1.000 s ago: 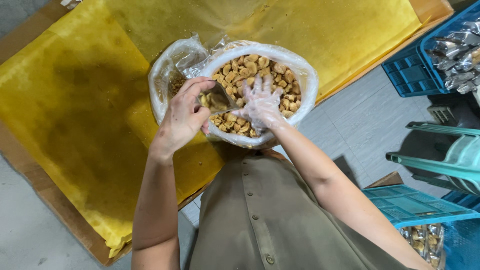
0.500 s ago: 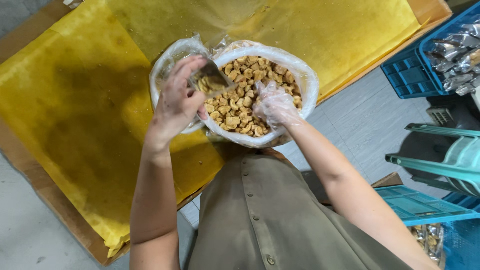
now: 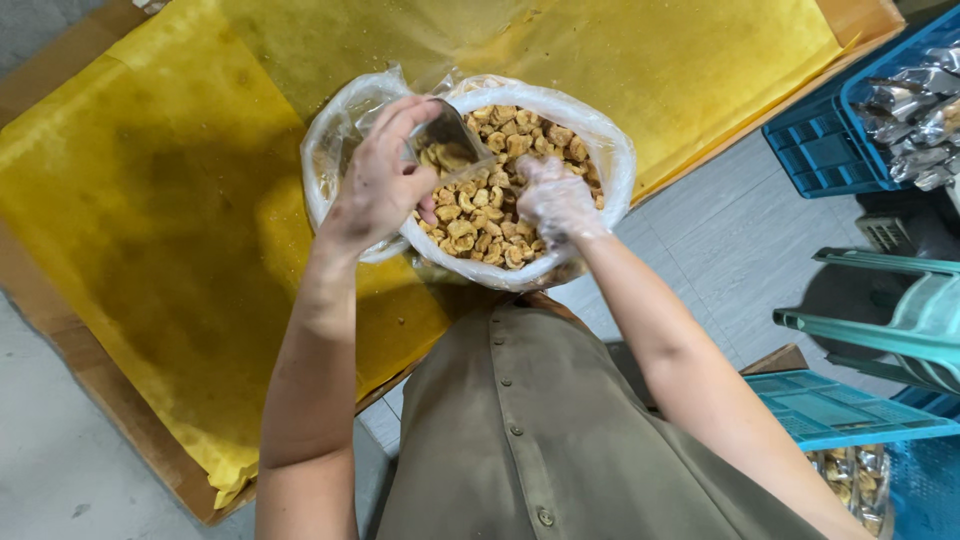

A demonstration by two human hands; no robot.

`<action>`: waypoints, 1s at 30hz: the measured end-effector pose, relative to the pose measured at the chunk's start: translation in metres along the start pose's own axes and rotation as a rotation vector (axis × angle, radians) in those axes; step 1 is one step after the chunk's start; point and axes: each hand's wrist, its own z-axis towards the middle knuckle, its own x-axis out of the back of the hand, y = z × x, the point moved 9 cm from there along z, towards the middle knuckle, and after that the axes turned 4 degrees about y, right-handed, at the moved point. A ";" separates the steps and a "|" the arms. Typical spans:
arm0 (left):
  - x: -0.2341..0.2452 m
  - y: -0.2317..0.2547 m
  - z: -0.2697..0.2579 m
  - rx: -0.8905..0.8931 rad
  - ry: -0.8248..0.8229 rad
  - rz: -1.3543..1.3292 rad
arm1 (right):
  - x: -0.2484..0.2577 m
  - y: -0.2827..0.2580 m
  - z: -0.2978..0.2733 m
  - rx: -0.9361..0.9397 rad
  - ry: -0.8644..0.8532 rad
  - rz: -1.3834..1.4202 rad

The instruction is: The person scoops snack pieces from a large bag into small clear pouches, weighs each pouch on a digital scale, and places the filled pouches into a blue crate. The person repeats this process multiple times throughout the clip.

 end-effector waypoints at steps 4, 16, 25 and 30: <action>-0.022 -0.016 0.002 0.067 -0.052 -0.065 | 0.041 -0.008 0.003 0.251 -0.064 0.892; -0.108 -0.019 0.049 0.148 0.039 -0.072 | 0.144 -0.029 -0.059 0.625 0.218 1.992; -0.112 -0.036 0.048 0.192 0.080 -0.131 | 0.143 -0.029 -0.057 0.741 0.230 1.888; -0.110 -0.042 0.050 0.227 0.087 -0.162 | 0.147 -0.041 -0.064 0.568 0.272 1.701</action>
